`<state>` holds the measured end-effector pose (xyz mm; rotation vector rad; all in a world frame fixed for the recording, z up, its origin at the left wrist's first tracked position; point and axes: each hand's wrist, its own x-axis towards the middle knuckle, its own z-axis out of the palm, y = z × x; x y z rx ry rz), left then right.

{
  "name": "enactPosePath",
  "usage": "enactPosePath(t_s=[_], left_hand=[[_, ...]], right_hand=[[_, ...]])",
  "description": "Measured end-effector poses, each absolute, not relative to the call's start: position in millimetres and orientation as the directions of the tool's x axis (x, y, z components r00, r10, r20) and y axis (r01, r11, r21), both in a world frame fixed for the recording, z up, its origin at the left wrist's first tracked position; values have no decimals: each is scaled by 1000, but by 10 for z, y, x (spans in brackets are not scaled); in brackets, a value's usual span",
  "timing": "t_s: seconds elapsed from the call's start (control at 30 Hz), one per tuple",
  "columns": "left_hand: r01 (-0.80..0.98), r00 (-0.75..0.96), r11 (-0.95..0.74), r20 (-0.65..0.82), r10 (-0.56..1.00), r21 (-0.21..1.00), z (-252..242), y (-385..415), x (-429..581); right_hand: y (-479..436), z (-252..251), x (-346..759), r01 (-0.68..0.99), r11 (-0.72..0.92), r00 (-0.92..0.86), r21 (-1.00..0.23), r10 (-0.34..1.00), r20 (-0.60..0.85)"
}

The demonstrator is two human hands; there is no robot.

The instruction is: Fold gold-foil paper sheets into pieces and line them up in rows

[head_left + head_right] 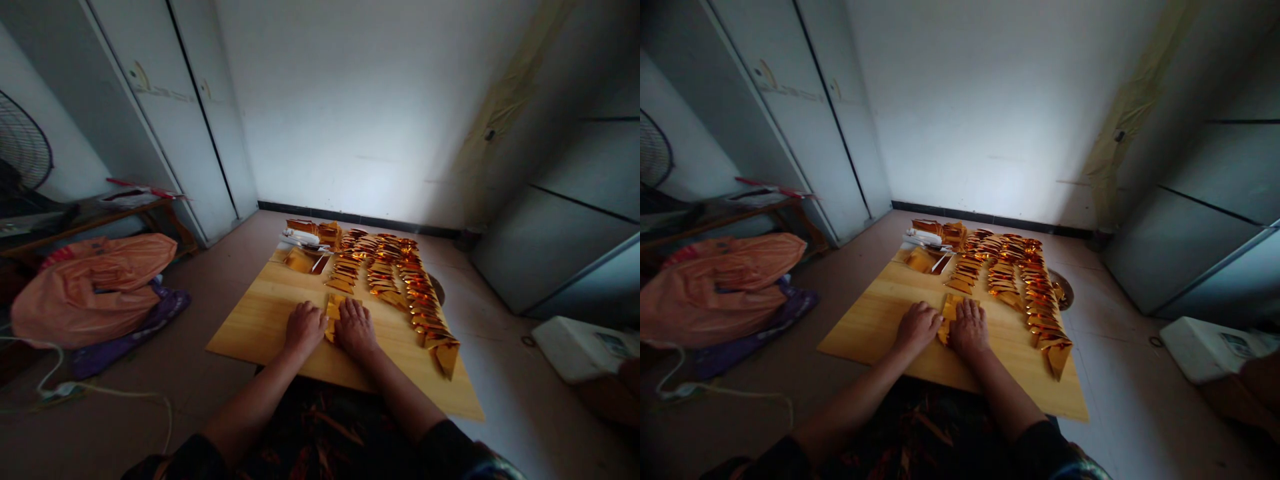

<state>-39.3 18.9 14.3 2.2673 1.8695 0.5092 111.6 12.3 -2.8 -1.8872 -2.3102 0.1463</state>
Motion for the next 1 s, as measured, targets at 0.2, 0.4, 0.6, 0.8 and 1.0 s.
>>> enactPosePath(t_s=[0.2, 0.4, 0.6, 0.8, 1.0], left_hand=[[893, 103, -127, 79, 992, 431, 126, 119, -111], [776, 66, -42, -16, 998, 629, 122, 193, 29], [911, 65, -116, 141, 988, 395, 177, 240, -80], [922, 144, -174, 110, 983, 345, 116, 187, 54], [809, -10, 58, -85, 996, 585, 172, 339, 93]], right_hand=[[91, -22, 1155, 980, 123, -110, -155, 990, 91], [66, -94, 1200, 984, 118, -103, -134, 988, 113], [72, -111, 1251, 979, 128, -99, -156, 978, 181], [70, -124, 1262, 973, 164, -130, -165, 971, 201], [66, -130, 1229, 977, 89, -57, -192, 984, 168]])
